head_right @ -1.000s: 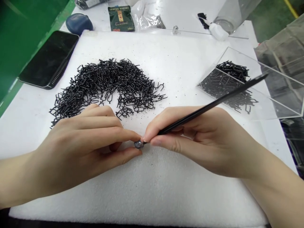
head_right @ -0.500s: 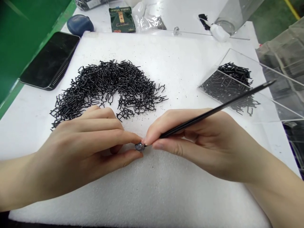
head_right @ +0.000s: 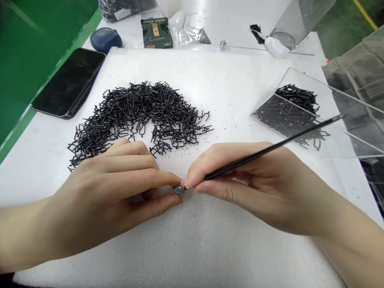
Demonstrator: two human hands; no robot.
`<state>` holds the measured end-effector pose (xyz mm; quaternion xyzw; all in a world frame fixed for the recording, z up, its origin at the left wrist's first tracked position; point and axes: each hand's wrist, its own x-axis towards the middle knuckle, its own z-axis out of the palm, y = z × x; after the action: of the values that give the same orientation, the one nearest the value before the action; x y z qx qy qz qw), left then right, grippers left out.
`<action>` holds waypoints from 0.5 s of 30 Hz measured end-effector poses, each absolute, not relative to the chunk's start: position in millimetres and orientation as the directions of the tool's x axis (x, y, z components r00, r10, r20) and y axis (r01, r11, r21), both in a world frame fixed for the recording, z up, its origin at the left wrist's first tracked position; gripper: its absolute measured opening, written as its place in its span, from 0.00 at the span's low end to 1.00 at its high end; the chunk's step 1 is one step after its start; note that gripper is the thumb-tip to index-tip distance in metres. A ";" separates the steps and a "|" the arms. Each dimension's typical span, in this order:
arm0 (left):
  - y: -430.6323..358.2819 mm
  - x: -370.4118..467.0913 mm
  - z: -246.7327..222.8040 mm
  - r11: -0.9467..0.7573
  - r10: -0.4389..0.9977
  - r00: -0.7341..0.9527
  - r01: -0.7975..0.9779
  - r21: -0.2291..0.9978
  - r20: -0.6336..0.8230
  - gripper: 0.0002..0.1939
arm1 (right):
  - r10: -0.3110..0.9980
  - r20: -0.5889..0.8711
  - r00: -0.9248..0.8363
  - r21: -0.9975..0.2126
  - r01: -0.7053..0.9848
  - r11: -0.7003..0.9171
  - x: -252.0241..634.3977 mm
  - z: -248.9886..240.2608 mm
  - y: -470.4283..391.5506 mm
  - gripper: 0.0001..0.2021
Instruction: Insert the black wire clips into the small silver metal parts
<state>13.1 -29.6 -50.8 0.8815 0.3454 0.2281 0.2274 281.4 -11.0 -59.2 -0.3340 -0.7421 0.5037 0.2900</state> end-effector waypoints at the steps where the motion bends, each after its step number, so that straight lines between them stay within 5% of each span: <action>1: -30.0 12.9 -51.0 -0.655 0.715 0.658 0.512 0.556 0.236 0.08 | 0.785 0.100 -0.611 -0.941 0.199 0.275 281.6 -59.4 -11.3 0.16; 10: -30.2 12.3 -51.0 -0.662 0.709 0.657 0.494 0.564 0.256 0.07 | 0.779 0.114 -0.617 -0.949 0.166 0.270 284.7 -58.9 -9.4 0.14; 15: -32.3 14.0 -46.3 -0.648 0.721 0.642 0.492 0.581 0.261 0.07 | 0.861 0.221 -0.458 -0.941 0.130 0.311 280.3 -56.2 -12.1 0.10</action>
<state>14.0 -32.3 -46.3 0.8748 0.3466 0.2427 0.2361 280.3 -12.1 -56.2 -0.3483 -0.7114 0.4724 0.3866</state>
